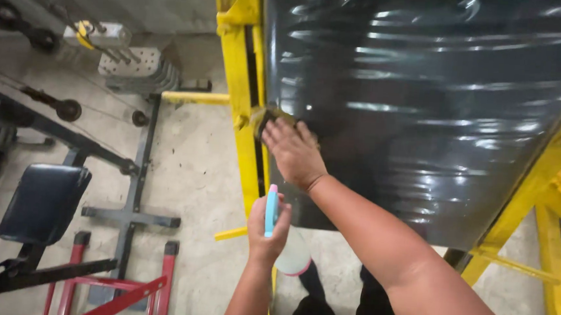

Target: Cleaning the padded seat and yellow frame of a gym machine using a spray bottle and a cloth.

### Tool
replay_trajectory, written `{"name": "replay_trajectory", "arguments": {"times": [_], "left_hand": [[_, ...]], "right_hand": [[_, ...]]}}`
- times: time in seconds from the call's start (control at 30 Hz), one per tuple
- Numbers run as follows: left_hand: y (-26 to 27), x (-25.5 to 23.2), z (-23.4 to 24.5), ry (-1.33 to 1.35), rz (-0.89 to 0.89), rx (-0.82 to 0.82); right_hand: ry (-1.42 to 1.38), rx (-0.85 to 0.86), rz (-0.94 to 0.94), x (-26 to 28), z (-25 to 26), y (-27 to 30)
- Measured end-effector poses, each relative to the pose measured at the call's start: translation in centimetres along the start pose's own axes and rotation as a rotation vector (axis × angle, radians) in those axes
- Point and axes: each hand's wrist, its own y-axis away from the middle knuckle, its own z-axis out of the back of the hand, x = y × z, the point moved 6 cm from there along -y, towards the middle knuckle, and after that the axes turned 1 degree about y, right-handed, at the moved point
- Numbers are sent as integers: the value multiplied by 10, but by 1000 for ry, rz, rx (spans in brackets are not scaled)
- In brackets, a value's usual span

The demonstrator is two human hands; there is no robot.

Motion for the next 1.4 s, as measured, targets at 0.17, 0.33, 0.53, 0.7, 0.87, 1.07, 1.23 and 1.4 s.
{"name": "replay_trajectory", "arguments": {"times": [0.17,0.33,0.53,0.7,0.87,1.07,1.23,1.4], "left_hand": [[2,20,16,-57,-90,48],[2,25,0,71,-101,89],[-1,2,-1,47,-46,227],[4,23,11,82,-11,202],[18,59,28,42,-44,121],[34,48,34,-42,35,82],[55,28,9,-63,25,39],[86,14,-47,-47,-80,42]], "right_hand": [[17,118,244,12,-27,50],[19,245,161,-56,-4,127],[344,296,-149,-127,14,229],[178,75,-98,-93,-9,195],[128,105,-25,19,-29,91],[-18,281,255,76,-87,90],[-71,304,353,23,-70,144],[-20,310,339,-74,-5,207]]}}
